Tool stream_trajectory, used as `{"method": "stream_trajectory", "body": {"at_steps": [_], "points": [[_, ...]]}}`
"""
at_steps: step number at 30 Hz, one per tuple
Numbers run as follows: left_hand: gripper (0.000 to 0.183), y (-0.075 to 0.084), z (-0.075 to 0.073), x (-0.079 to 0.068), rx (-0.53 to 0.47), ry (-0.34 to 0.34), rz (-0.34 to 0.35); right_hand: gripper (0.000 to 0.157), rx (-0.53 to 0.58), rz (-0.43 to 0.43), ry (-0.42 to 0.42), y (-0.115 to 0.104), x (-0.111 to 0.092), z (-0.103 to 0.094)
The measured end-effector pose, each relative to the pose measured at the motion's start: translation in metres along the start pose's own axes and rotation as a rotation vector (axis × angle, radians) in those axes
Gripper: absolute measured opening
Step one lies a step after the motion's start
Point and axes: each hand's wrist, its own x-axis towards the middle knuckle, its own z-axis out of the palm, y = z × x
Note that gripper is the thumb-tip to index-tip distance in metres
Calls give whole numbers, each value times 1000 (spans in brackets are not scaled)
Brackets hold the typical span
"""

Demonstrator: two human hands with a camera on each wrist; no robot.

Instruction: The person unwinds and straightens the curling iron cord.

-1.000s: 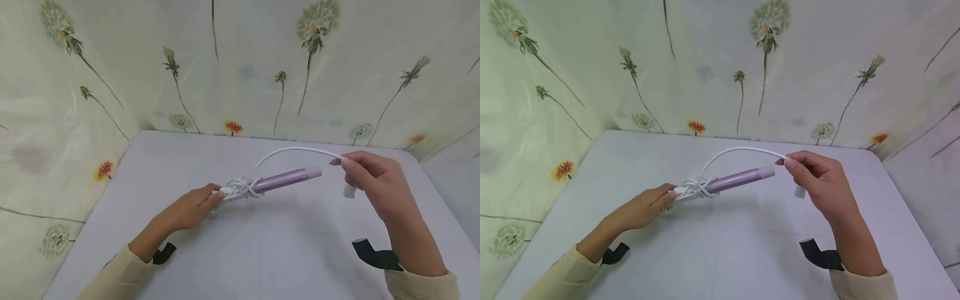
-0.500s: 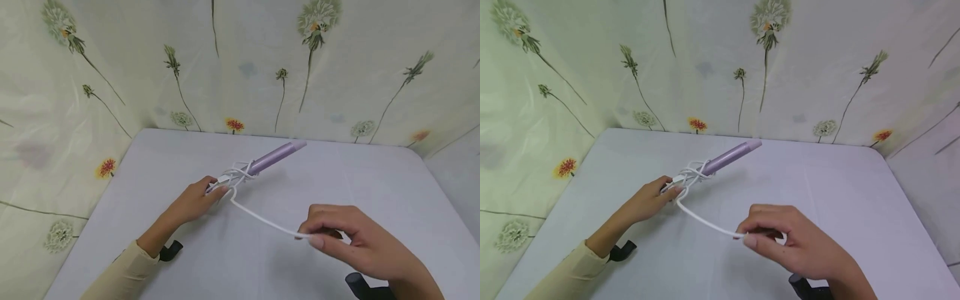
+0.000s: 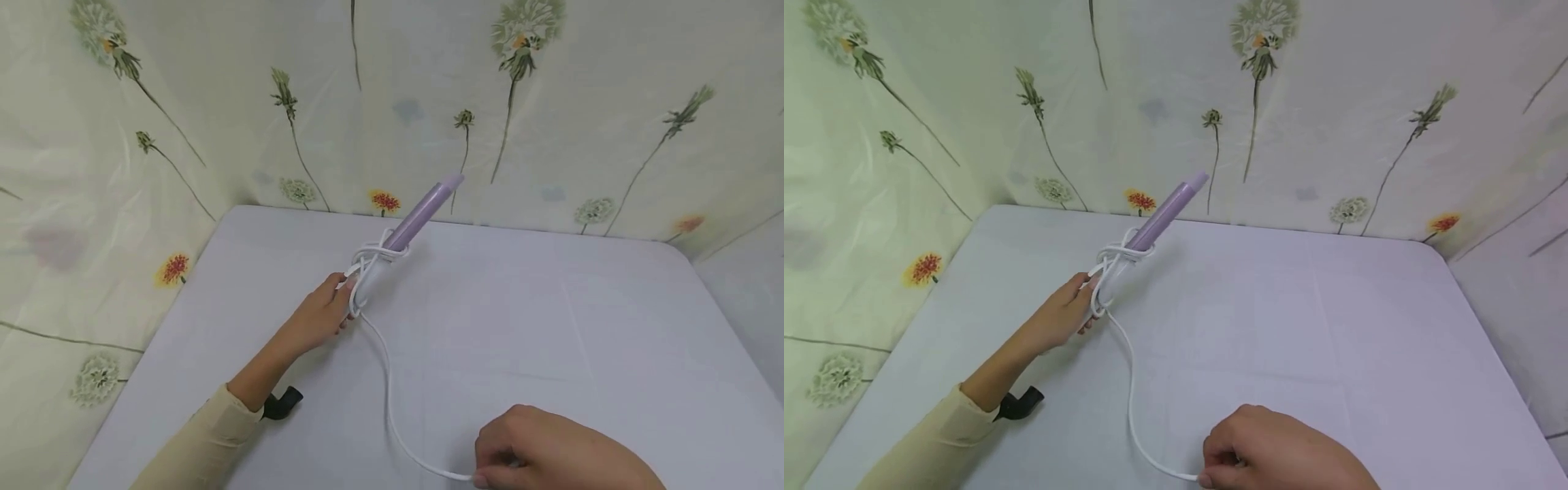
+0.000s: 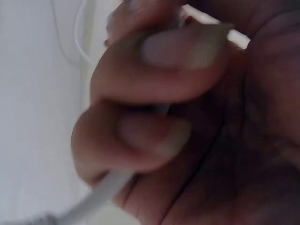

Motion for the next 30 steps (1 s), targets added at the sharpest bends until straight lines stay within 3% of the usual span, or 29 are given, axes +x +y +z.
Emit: {"method": "stream_trajectory", "body": {"at_steps": [5,12,16,21,25,30], "points": [[44,1,-4,-1,-144,10,2,24,-121,218,54,27,-2,-6],[46,12,-9,-10,-142,22,39,17,-303,562,171,62,-1,-17],[45,18,-7,-16,-138,7,49,10,-370,660,234,78,-3,-24],[42,28,-2,-21,-143,-21,76,9,-387,669,282,89,0,-29],[39,35,3,-23,-146,-23,92,35,-381,587,346,82,15,-28],[40,41,8,-28,-138,-54,111,66,-286,420,380,50,61,-26]]}}
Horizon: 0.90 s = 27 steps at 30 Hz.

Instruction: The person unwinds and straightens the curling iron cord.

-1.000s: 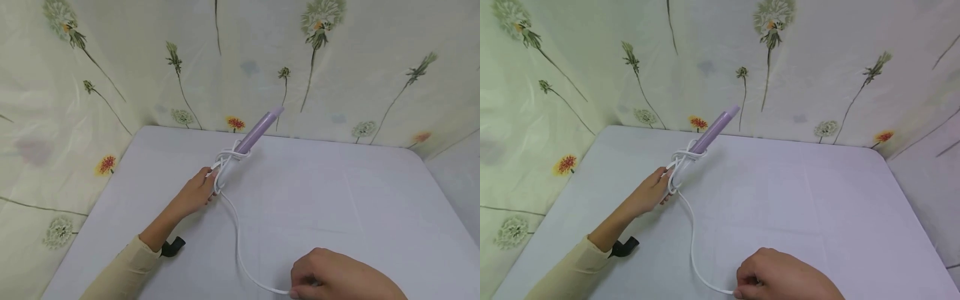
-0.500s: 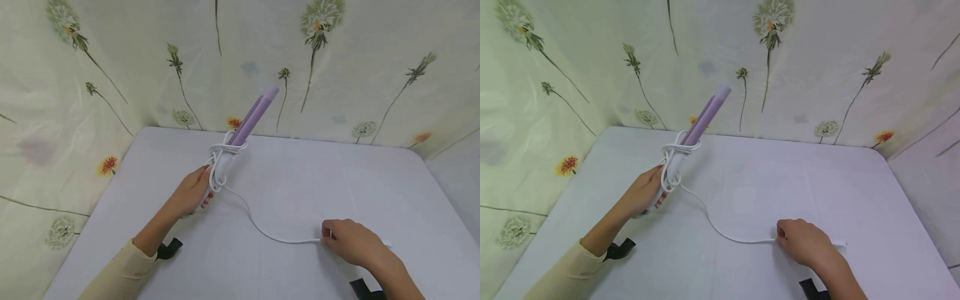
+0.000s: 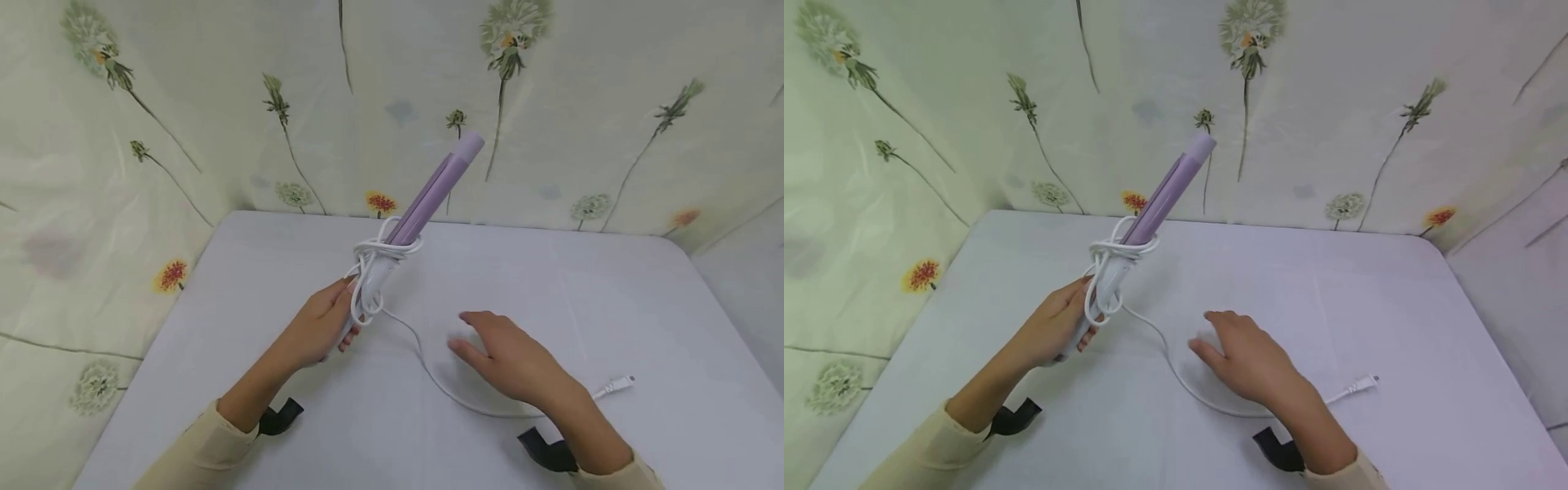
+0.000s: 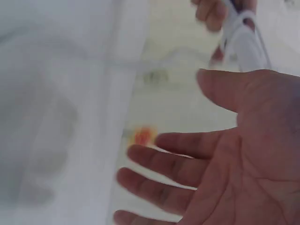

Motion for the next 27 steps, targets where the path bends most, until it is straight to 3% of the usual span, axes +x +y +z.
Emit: {"method": "stream_trajectory", "body": {"at_steps": [3,6,9,12,15,18,22,25,27], "points": [[41,0,3,-4,0,-30,31,70,111,-117,-35,-29,25,9],[41,1,6,-8,-6,-68,58,61,275,-249,-91,-40,50,21],[42,2,10,-12,4,-110,61,34,456,-352,-140,-33,67,31],[42,3,10,-16,33,-151,71,14,576,-379,-126,-17,77,29],[38,3,9,-19,64,-189,92,21,633,-333,-34,-1,83,16],[32,0,9,-21,79,-229,106,19,717,-271,32,12,88,-2],[27,-4,8,-23,120,-263,116,25,792,-222,55,20,90,-29],[26,-6,6,-23,154,-284,121,23,878,-275,73,22,87,-51],[26,-8,4,-24,163,-302,120,23,963,-358,82,22,85,-64]]}}
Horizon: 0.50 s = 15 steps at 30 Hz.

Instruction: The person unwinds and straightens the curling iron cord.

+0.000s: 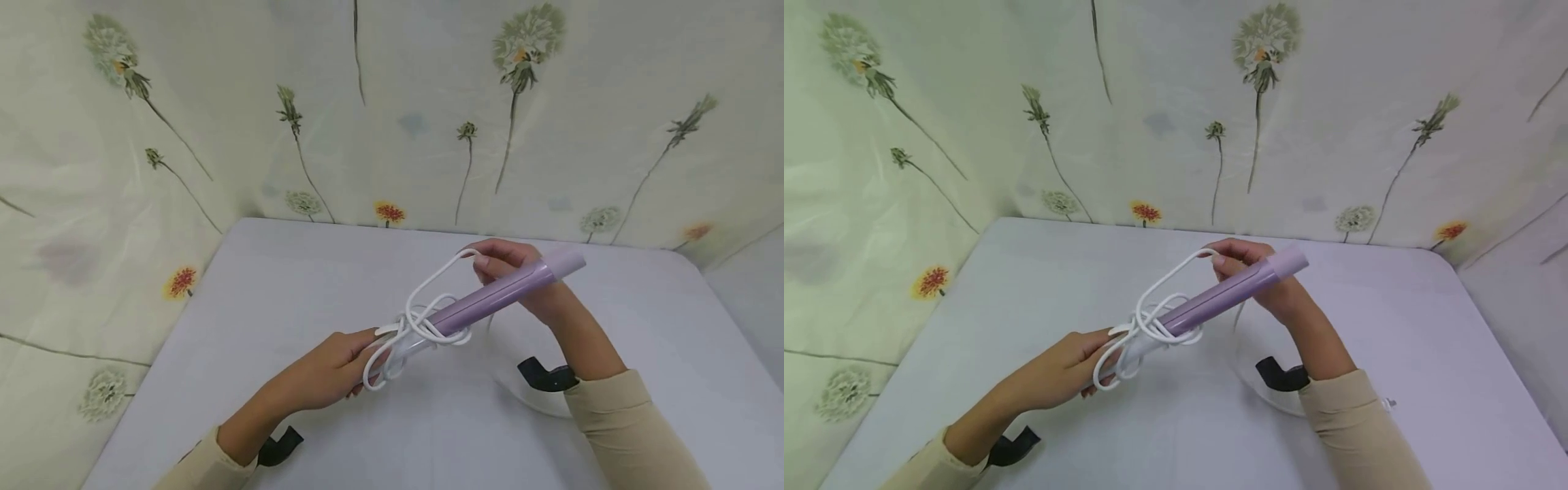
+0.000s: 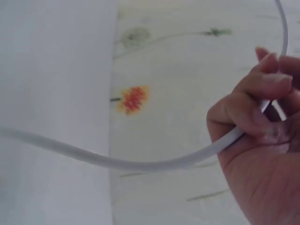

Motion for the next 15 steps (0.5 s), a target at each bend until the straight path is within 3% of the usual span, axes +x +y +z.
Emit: {"method": "stream_trajectory", "body": {"at_steps": [2,5,9,15], "points": [[26,-2,0,-1,-7,-29,-8,31,93,-97,-49,-7,-2,-8],[24,-5,0,-4,-18,-78,-20,44,208,-236,-195,-13,-3,-18],[22,-9,1,-6,13,-123,-19,44,206,-378,-360,-18,-5,-31],[25,-13,-2,-4,53,-107,-43,37,46,-462,-339,-44,-33,-44]]}}
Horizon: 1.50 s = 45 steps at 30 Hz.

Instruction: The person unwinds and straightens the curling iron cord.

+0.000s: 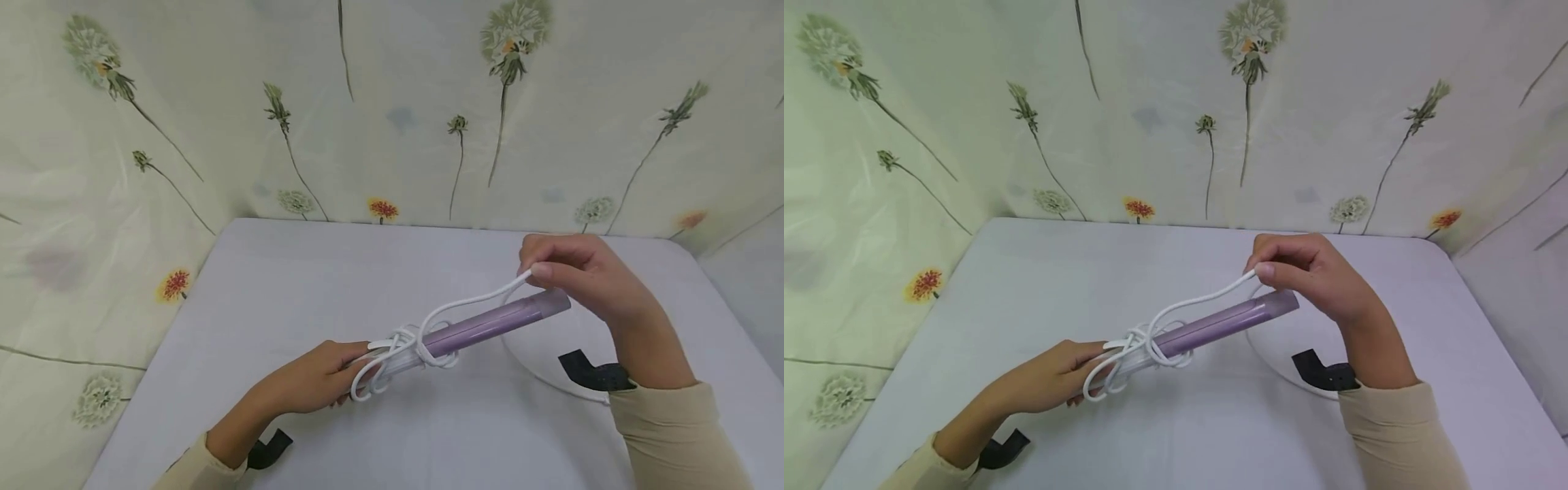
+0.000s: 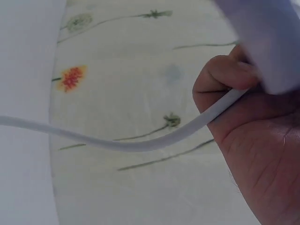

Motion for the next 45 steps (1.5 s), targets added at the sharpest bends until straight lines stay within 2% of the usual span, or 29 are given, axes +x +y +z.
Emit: {"method": "stream_trajectory", "body": {"at_steps": [6,9,13,16,22,26,29,33,35,38,41,43,45], "points": [[27,-3,-4,3,7,32,-16,34,-104,-47,-35,-43,-15,9],[27,-5,-8,3,-8,62,-41,39,-143,-2,-88,-50,-29,16],[29,-9,-11,4,-31,111,-67,45,-229,160,-121,-47,-50,25],[29,-11,-14,4,-49,136,-70,44,-318,319,-144,-46,-62,33],[28,-11,-19,-1,-97,152,-49,25,-370,651,-226,-37,-74,43],[29,-11,-19,-6,-106,136,-31,7,-507,851,-198,-23,-78,41],[29,-9,-17,-9,-119,114,-36,3,-604,947,-131,-13,-82,33],[29,-6,-14,-12,-126,93,-35,4,-640,1008,2,-3,-87,21],[29,-6,-14,-12,-120,88,-28,7,-657,1007,86,-1,-88,17],[29,-7,-14,-12,-98,91,-28,18,-697,966,244,-2,-85,13],[28,-9,-14,-12,-68,92,-29,24,-713,886,463,-8,-80,9],[27,-10,-14,-12,-43,95,-32,22,-688,815,617,-13,-77,5],[28,-12,-13,-11,-18,96,-34,17,-641,710,733,-19,-76,2]]}}
